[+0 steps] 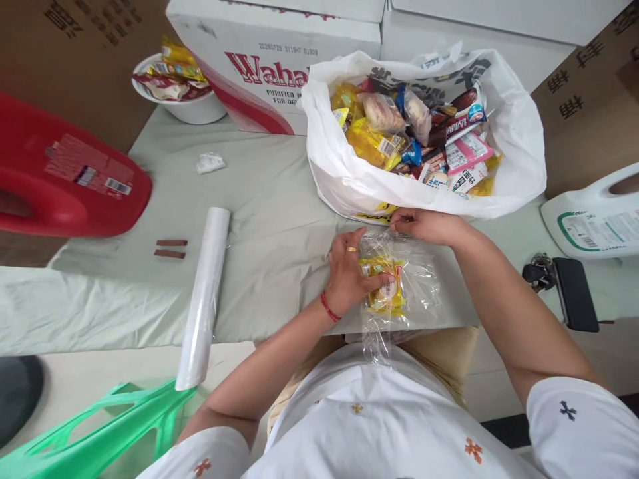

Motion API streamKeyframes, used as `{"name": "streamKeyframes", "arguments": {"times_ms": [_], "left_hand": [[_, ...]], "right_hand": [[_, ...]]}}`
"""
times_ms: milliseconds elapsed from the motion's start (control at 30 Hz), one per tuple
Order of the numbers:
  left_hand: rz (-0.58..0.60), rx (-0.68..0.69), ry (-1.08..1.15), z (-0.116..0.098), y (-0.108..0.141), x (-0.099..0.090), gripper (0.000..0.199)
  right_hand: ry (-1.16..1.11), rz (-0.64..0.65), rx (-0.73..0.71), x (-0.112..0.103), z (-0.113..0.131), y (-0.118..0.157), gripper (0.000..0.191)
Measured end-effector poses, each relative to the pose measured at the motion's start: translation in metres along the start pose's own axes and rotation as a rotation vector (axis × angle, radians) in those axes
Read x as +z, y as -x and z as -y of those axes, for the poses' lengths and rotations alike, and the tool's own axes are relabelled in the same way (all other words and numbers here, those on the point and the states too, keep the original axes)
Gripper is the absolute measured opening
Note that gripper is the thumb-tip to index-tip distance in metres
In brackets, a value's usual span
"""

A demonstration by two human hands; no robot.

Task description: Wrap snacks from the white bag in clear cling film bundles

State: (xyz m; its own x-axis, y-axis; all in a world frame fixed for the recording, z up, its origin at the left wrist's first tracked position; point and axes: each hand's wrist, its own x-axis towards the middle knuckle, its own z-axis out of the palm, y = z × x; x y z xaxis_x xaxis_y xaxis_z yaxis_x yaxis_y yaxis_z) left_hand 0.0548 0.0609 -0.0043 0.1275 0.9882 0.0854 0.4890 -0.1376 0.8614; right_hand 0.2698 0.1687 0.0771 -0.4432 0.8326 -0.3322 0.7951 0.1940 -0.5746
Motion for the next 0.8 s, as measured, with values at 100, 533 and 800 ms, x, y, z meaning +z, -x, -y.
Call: {"name": "streamKeyframes", "arguments": {"times_ms": [100,533,800], "left_hand": [[-0.002,0.012,-0.023,0.001,0.0,0.001,0.117],[-0.006,0.007,-0.015,0.0,-0.002,0.001,0.125],[-0.096,0.107,-0.058,0.002,0.004,0.006,0.09]], "right_hand": [[0.072,0.031,-0.04,0.0,0.004,-0.004,0.02],[0.216,0.267,-0.028,0.015,0.042,-0.037,0.012],[0.125,0.071,0.034,-0.002,0.046,-0.038,0.015]]}}
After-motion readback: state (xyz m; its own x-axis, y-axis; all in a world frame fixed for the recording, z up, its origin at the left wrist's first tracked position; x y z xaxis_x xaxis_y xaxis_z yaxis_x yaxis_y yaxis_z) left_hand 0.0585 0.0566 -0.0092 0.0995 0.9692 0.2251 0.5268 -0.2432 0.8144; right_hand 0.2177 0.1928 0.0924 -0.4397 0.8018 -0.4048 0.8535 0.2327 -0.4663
